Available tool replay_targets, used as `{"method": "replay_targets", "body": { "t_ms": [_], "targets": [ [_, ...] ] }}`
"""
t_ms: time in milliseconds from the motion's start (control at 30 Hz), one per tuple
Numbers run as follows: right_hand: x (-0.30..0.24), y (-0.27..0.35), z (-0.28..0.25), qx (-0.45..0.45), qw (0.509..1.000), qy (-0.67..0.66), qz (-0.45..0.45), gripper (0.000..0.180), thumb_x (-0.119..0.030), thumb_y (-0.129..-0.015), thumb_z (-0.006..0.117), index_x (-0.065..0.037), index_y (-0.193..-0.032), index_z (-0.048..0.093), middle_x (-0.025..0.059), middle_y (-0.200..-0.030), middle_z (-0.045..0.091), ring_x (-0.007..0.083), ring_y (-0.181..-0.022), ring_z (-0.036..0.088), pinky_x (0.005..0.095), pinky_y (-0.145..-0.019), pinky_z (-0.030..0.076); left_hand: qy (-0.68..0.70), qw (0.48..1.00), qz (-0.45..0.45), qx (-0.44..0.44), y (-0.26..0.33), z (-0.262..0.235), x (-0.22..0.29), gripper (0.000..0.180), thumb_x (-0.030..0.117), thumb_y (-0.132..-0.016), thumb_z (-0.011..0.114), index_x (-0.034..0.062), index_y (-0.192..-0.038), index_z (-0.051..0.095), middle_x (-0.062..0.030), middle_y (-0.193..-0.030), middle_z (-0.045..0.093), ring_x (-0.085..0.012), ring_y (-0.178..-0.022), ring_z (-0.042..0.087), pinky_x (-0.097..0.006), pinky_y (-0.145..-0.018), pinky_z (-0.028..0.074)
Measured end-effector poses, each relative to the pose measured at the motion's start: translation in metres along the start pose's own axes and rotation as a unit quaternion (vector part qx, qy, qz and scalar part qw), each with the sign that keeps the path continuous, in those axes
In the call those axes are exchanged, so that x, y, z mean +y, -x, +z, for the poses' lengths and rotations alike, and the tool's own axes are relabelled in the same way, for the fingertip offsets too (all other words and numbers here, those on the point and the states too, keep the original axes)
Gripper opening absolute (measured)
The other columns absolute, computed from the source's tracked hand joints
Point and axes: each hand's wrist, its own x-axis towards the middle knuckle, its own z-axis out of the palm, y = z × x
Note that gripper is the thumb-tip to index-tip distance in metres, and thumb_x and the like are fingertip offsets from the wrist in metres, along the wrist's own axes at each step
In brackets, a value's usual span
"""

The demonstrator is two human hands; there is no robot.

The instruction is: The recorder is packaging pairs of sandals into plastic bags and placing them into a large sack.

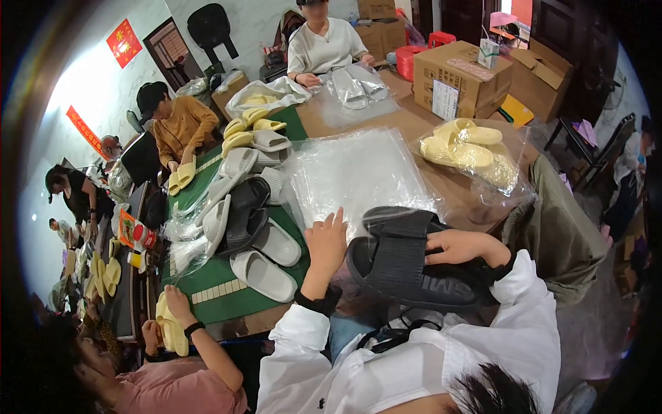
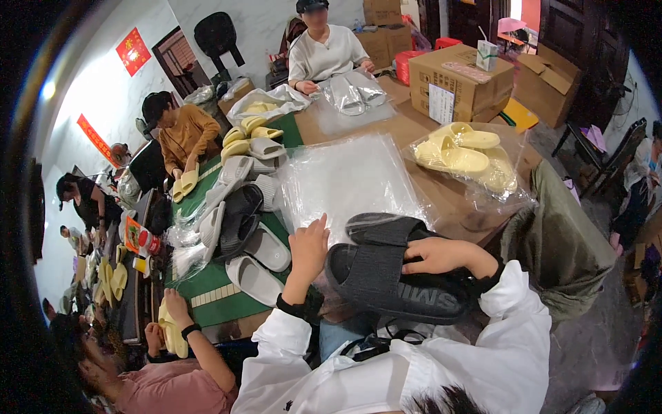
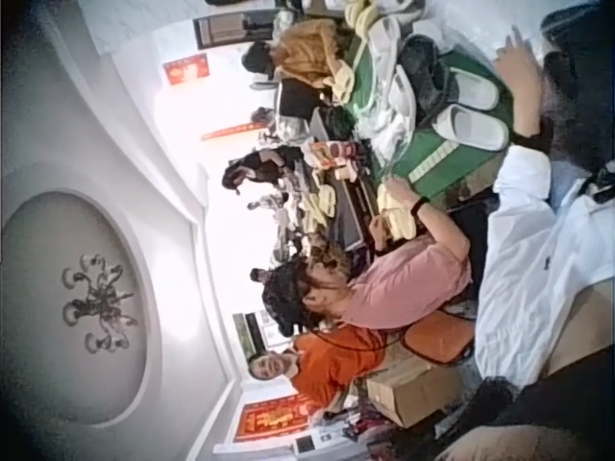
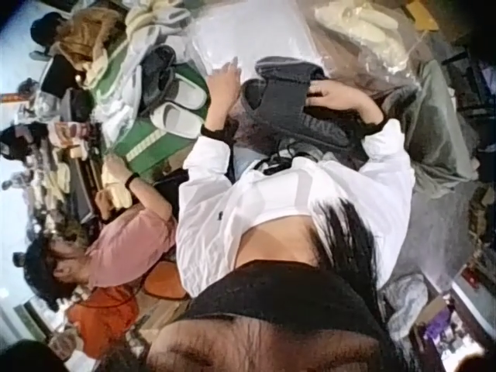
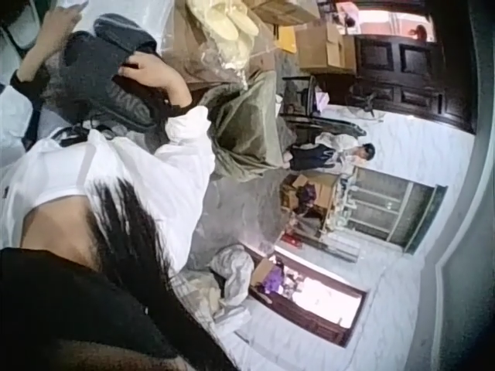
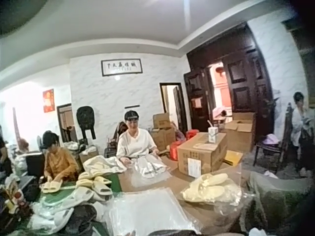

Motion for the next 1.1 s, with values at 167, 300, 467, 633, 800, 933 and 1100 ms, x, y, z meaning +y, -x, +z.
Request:
{"method": "replay_targets", "body": {
  "t_ms": [167, 300, 467, 633, 800, 933, 1100],
  "targets": [
    [-0.005, -0.001, 0.024, 0.112, 0.964, 0.237, 0.042, 0.031, -0.036, -0.083, 0.058, -0.005, -0.087, 0.064, 0.0125, -0.085, 0.056, 0.0309, -0.089, 0.055, 0.0394, -0.079, 0.042, -0.108, 0.982, 0.078, 0.132, 0.002, 0.001, 0.020, 0.044, 0.023, -0.086, 0.054, 0.0129, -0.128, 0.047, -0.0127, -0.120, 0.055, -0.0354, -0.106, 0.051, -0.050, -0.083, 0.037],
    [-0.014, -0.007, 0.035, 0.212, 0.919, 0.331, -0.014, 0.028, -0.033, -0.079, 0.061, -0.005, -0.076, 0.063, 0.0113, -0.082, 0.056, 0.0290, -0.089, 0.055, 0.0390, -0.078, 0.041, -0.078, 0.988, 0.073, 0.111, 0.005, 0.003, 0.046, 0.048, 0.024, -0.089, 0.050, 0.0135, -0.135, 0.039, -0.0163, -0.132, 0.045, -0.0383, -0.113, 0.047, -0.052, -0.088, 0.037],
    [-0.007, -0.022, 0.056, 0.274, 0.901, 0.336, 0.003, 0.024, -0.031, -0.076, 0.064, -0.007, -0.077, 0.062, 0.0107, -0.084, 0.056, 0.0291, -0.092, 0.053, 0.0412, -0.078, 0.041, -0.016, 0.995, 0.088, 0.053, 0.011, -0.003, 0.066, 0.047, 0.025, -0.091, 0.046, 0.0187, -0.137, 0.036, -0.0171, -0.135, 0.040, -0.0436, -0.119, 0.040, -0.061, -0.093, 0.031],
    [-0.011, -0.035, 0.068, 0.323, 0.898, 0.297, 0.024, 0.024, -0.029, -0.074, 0.066, -0.007, -0.083, 0.062, 0.0123, -0.092, 0.058, 0.0309, -0.097, 0.051, 0.0437, -0.079, 0.040, -0.013, 0.992, 0.121, 0.042, 0.021, -0.007, 0.072, 0.049, 0.028, -0.091, 0.047, 0.0264, -0.139, 0.034, -0.0146, -0.141, 0.033, -0.0447, -0.123, 0.033, -0.067, -0.092, 0.026],
    [-0.001, -0.068, 0.058, 0.368, 0.865, 0.331, 0.079, 0.029, -0.030, -0.078, 0.060, -0.006, -0.094, 0.061, 0.0160, -0.101, 0.057, 0.0330, -0.103, 0.050, 0.0465, -0.084, 0.039, 0.000, 0.983, 0.185, -0.005, 0.025, -0.016, 0.087, 0.050, 0.022, -0.091, 0.046, 0.0222, -0.139, 0.032, -0.0160, -0.141, 0.031, -0.0477, -0.122, 0.034, -0.063, -0.092, 0.032],
    [0.020, -0.106, 0.048, 0.401, 0.836, 0.364, 0.086, 0.034, -0.032, -0.080, 0.055, -0.005, -0.102, 0.059, 0.0174, -0.105, 0.056, 0.0337, -0.106, 0.048, 0.0480, -0.085, 0.037, 0.051, 0.979, 0.199, -0.013, 0.030, -0.025, 0.096, 0.047, 0.022, -0.091, 0.047, 0.0189, -0.137, 0.036, -0.0178, -0.137, 0.034, -0.0481, -0.120, 0.035, -0.057, -0.093, 0.035],
    [0.016, -0.142, 0.016, 0.425, 0.827, 0.334, 0.150, 0.033, -0.032, -0.080, 0.057, -0.005, -0.098, 0.060, 0.0132, -0.093, 0.056, 0.0290, -0.097, 0.051, 0.0443, -0.080, 0.040, 0.065, 0.972, 0.224, -0.008, 0.035, -0.026, 0.100, 0.046, 0.023, -0.091, 0.046, 0.0182, -0.136, 0.036, -0.0181, -0.136, 0.036, -0.0460, -0.120, 0.036, -0.052, -0.095, 0.035]
  ]
}}
